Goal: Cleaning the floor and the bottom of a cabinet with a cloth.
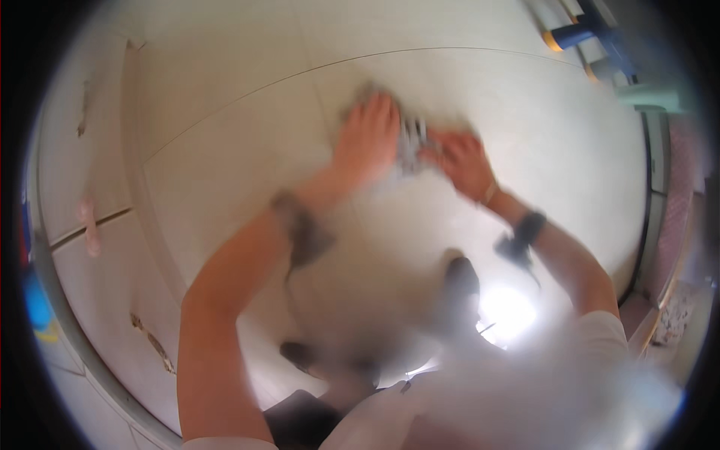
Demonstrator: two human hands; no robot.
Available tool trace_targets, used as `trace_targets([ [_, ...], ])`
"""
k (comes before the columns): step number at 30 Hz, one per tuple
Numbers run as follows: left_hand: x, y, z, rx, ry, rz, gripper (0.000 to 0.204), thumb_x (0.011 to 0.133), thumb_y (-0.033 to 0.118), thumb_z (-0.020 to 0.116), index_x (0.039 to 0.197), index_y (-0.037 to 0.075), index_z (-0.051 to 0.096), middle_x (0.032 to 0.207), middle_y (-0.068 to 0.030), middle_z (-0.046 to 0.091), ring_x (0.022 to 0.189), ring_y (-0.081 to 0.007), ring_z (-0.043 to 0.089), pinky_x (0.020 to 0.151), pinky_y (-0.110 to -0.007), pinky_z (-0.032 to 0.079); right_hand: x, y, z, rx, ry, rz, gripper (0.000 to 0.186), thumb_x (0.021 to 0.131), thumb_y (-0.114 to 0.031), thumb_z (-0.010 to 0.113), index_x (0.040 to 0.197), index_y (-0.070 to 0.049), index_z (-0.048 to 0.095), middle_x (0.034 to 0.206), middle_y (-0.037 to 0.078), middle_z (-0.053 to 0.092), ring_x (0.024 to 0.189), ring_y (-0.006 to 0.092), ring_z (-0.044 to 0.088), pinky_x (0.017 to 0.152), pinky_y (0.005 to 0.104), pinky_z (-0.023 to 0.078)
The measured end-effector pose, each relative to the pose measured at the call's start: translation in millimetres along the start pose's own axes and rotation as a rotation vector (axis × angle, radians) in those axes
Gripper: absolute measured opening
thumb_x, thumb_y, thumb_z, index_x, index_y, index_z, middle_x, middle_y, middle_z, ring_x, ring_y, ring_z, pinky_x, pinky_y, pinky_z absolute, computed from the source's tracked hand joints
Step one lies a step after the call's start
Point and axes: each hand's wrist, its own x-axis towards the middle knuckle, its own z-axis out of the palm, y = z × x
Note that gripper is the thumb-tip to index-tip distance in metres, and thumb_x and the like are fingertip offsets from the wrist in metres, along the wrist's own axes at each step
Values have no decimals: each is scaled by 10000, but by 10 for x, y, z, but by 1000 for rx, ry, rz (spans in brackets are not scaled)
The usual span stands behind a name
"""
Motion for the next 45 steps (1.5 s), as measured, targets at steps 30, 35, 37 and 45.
trace_targets([
  [30, -861, -1593, -1028, 251, -849, -229, 388, 856, 143, 524, 1132, -124, 576, 1304, -327, 437, 1123, -464, 514, 904, -456, 488, 1505, -1123, -102, -16, -184, -213, 692, 787, -20, 563, 1395, -294, 377, 1490, 87, 286, 1143, 297, 492, 814, 416, 495],
  [35, -1493, -1694, -1533, 69, -1069, -355, 438, 871, 195, 502, 1182, -107, 562, 1373, -323, 382, 1162, -478, 484, 932, -526, 431, 1763, -1918, -135, 69, -182, -346, 606, 800, -62, 571, 1357, -261, 439, 1452, 104, 331, 1116, 300, 509, 831, 389, 503],
  [37, -1870, -1674, -1402, 80, -993, -453, 474, 874, 211, 497, 1231, -98, 535, 1405, -319, 353, 1201, -480, 455, 945, -556, 404, 1898, -2154, -234, 59, -191, -366, 581, 805, -67, 565, 1347, -244, 453, 1437, 115, 344, 1107, 309, 514, 844, 387, 504],
  [45, -2530, -662, -1486, 128, -187, -1050, 612, 875, 246, 519, 1362, -98, 380, 1476, -279, 271, 1351, -489, 227, 1045, -594, 246, 1619, -2811, -120, -64, -166, -380, 542, 792, -70, 555, 1316, -198, 506, 1372, 141, 422, 1092, 321, 529, 890, 375, 499],
])
